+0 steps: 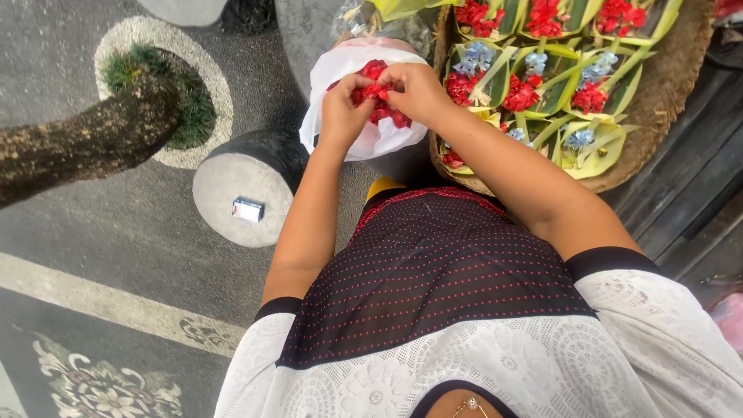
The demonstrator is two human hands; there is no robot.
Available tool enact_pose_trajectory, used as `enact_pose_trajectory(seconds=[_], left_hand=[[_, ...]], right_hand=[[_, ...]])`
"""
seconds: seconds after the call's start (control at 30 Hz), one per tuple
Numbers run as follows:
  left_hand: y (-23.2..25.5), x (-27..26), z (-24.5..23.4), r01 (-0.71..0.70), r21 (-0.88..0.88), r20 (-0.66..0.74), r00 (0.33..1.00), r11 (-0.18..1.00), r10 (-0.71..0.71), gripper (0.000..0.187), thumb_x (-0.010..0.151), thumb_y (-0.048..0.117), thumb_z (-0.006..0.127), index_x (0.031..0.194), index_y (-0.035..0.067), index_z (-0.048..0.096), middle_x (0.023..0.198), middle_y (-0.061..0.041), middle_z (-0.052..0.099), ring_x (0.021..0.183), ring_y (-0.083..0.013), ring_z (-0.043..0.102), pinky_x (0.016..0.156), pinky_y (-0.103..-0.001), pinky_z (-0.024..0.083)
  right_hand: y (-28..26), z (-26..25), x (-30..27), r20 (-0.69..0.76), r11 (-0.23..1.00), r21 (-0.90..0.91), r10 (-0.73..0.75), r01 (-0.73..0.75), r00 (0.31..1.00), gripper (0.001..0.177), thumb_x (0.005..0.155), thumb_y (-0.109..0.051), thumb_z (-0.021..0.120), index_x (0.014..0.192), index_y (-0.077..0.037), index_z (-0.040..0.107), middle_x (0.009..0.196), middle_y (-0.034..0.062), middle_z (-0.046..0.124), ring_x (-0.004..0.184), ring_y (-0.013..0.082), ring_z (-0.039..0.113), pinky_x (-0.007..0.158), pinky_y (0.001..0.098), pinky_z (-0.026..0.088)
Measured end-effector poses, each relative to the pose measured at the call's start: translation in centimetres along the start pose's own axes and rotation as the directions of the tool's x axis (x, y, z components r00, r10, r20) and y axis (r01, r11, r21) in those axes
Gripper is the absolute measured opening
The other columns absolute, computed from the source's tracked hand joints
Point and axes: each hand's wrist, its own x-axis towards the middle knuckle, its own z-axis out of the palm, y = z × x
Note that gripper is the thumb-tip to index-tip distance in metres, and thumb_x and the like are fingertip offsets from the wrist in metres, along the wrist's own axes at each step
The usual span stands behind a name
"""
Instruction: Preparing traditional Balinese offerings (Canang Sari) by placing colorful flower petals and other components into small palm-leaf baskets.
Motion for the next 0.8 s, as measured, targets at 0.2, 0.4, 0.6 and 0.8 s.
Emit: enact_pose_trajectory(seconds=[0.2, 0.4, 0.6, 0.8], left_hand=[[-0.9, 0.4, -0.5, 0.012, 0.199, -0.131, 0.991, 0.980, 0.014, 0.018, 0.075, -0.003, 0.072, 0.093, 0.000, 0.074, 0.074, -0.005, 0.071, 0.066, -0.0101, 0.064, 0.063, -0.027, 0.053], [-1.4, 0.5, -0.1, 0.021, 0.313, -0.167, 0.985, 0.949, 0.033, 0.020, 0.074, -0.003, 0.071, 0.093, 0.001, 0.073, 0.078, -0.013, 0.072, 0.069, -0.0194, 0.069, 0.068, -0.031, 0.056], [-2.4, 1.8, 0.6, -0.198, 0.417, -0.055, 0.969, 0.887, 0.242, 0.024, 0.074, -0.004, 0.070, 0.097, 0.002, 0.073, 0.088, -0.017, 0.074, 0.082, -0.0289, 0.074, 0.079, -0.037, 0.058], [-1.4, 0.3, 0.1, -0.233, 0.457, -0.004, 0.965, 0.858, 0.264, 0.024, 0.077, -0.006, 0.068, 0.100, 0.001, 0.073, 0.091, -0.018, 0.074, 0.084, -0.0290, 0.074, 0.080, -0.037, 0.058]], right_hand=[[-0.1, -1.0, -0.5, -0.153, 0.967, -0.226, -0.156, 0.119, 0.976, 0.013, 0.084, 0.007, 0.073, 0.095, 0.001, 0.074, 0.079, 0.0038, 0.072, 0.068, 0.0077, 0.064, 0.061, 0.0232, 0.051], [-2.6, -2.3, -3.0, -0.218, 0.976, 0.216, 0.037, 0.012, 0.975, 0.012, 0.090, 0.004, 0.075, 0.100, -0.001, 0.071, 0.093, 0.0024, 0.074, 0.078, 0.0065, 0.070, 0.069, 0.0224, 0.060], [-5.0, -10.2, -13.0, -0.211, 0.842, 0.539, 0.131, 0.003, 0.969, 0.021, 0.086, 0.011, 0.070, 0.103, -0.001, 0.069, 0.101, 0.0053, 0.074, 0.087, 0.0129, 0.073, 0.079, 0.0278, 0.064], [2.4, -20.4, -26.8, -0.403, 0.978, 0.186, 0.166, -0.097, 0.900, 0.020, 0.091, 0.008, 0.072, 0.109, -0.001, 0.069, 0.105, 0.0082, 0.075, 0.090, 0.0135, 0.075, 0.079, 0.0279, 0.063]])
